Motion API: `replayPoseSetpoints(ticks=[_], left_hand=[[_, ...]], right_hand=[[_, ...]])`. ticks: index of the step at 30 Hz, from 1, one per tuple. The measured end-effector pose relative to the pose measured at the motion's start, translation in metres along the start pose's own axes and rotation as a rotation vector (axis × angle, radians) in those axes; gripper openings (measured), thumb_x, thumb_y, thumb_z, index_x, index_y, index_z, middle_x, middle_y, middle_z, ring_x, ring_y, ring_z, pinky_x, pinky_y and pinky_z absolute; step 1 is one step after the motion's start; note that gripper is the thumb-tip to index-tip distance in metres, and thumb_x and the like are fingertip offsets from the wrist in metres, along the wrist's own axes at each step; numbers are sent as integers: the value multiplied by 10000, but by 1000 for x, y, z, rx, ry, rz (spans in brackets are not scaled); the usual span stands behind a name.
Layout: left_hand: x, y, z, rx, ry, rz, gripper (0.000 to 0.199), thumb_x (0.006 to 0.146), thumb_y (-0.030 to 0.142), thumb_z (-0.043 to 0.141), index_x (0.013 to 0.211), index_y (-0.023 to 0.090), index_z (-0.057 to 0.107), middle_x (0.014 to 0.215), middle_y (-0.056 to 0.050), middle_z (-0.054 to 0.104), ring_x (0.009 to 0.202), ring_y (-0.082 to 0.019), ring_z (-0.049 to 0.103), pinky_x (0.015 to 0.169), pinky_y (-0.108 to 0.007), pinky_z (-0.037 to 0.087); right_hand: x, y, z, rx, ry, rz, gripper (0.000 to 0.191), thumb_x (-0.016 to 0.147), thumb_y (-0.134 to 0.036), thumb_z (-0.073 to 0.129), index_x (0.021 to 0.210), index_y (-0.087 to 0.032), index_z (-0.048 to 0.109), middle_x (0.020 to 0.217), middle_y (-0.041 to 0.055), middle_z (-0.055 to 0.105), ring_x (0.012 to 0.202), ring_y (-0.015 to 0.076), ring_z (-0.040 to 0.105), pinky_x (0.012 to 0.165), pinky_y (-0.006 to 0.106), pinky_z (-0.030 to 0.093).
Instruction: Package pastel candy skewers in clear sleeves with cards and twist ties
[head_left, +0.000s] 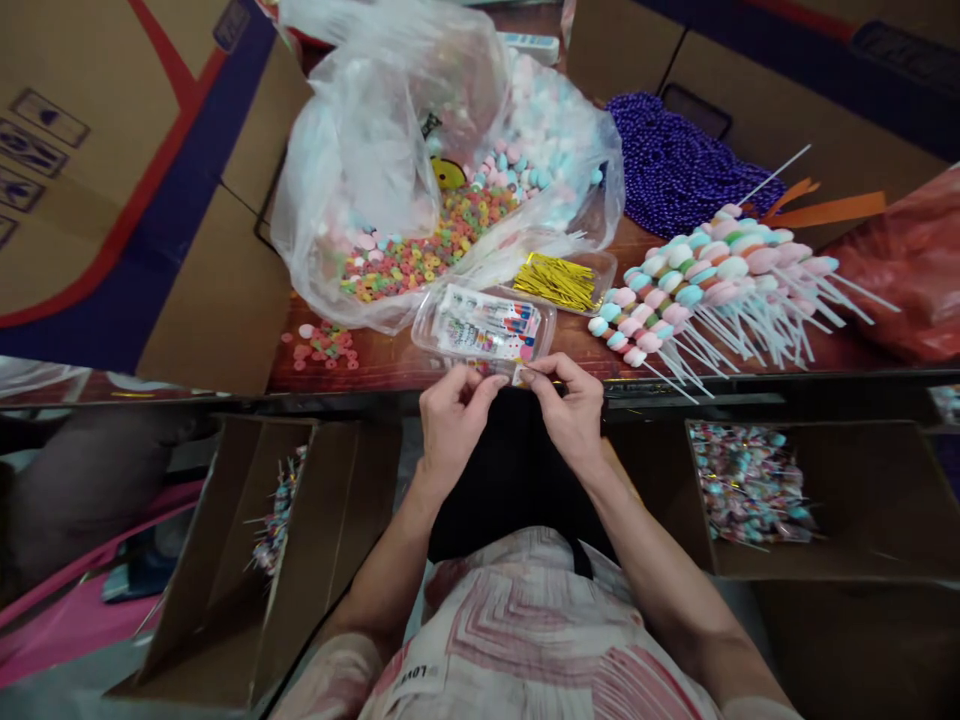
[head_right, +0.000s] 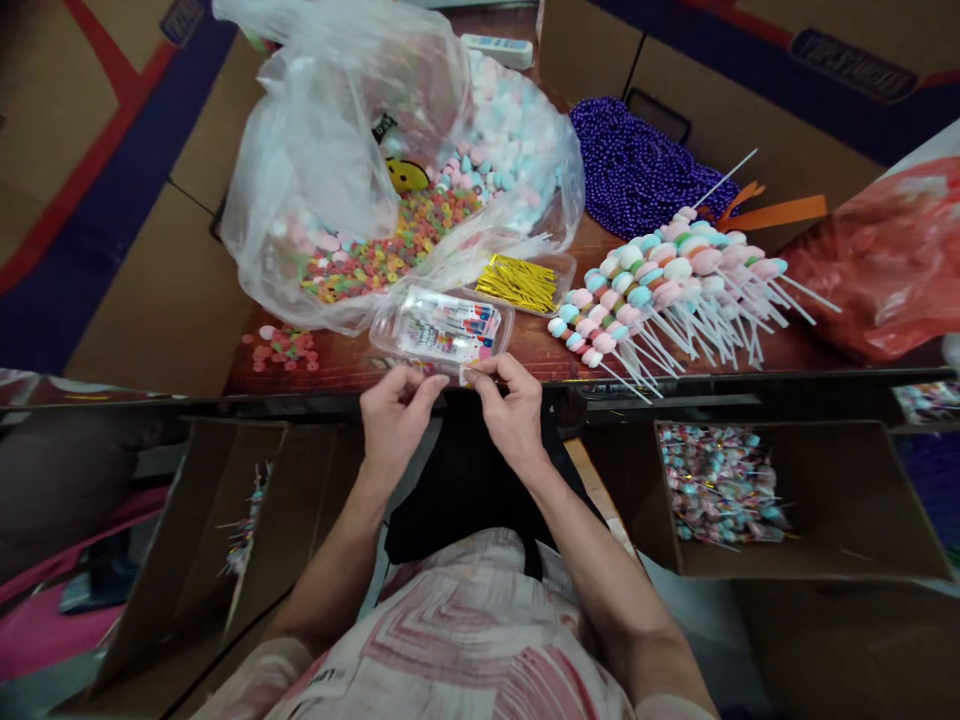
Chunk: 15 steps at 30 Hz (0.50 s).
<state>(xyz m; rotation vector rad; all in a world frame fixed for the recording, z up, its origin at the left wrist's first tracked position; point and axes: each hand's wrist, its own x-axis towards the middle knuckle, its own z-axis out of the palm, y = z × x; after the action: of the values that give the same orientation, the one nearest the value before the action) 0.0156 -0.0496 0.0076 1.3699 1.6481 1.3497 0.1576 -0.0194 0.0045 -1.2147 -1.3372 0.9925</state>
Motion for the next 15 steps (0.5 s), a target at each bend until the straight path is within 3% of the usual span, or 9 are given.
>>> replayPoseSetpoints(ticks=[2, 4, 7, 10, 15], left_hand=[[-17, -5, 10, -223, -54, -195, 404, 847, 474, 669, 593, 174, 576, 528, 33, 483, 501, -78, 371, 524, -237, 309], [-26, -8, 21, -518, -69, -376, 397, 801, 555, 695, 742, 163, 674, 660, -10, 620, 519, -69, 425, 499, -220, 323], [-24, -9, 31, -859, 82, -512, 412, 637, 508, 849, 826, 176, 697, 836, -29, 690, 613, -62, 529, 552, -190, 407], [-15, -8, 34, -930, 201, -519, 382, 547, 382, 918, 709, 158, 655, 739, 6, 656, 596, -44, 525, 554, -168, 412], [-19, -6, 40, -910, 232, -558, 381, 612, 393, 885, 675, 152, 599, 585, 68, 498, 489, -14, 409, 461, -159, 306]], right_hand=[[-5, 5, 0, 80, 23, 63, 125, 810, -281, 697, 735, -193, 650, 699, -28, 635, 668, 131, 553, 672, 268, 443], [-10, 11, 0, 142, 29, 100, 152, 797, -304, 721, 731, -193, 640, 678, -37, 608, 643, 121, 527, 651, 260, 430], [-15, 17, 2, 155, 17, 122, 186, 800, -330, 721, 718, -193, 625, 670, -40, 580, 632, 113, 494, 644, 255, 413], [-20, 17, 4, 147, 10, 134, 221, 815, -351, 701, 701, -192, 600, 667, -38, 559, 635, 111, 469, 649, 256, 401], [-27, 14, 5, 106, 44, 128, 398, 875, -402, 624, 603, -203, 412, 607, -50, 376, 598, 97, 338, 578, 246, 326]])
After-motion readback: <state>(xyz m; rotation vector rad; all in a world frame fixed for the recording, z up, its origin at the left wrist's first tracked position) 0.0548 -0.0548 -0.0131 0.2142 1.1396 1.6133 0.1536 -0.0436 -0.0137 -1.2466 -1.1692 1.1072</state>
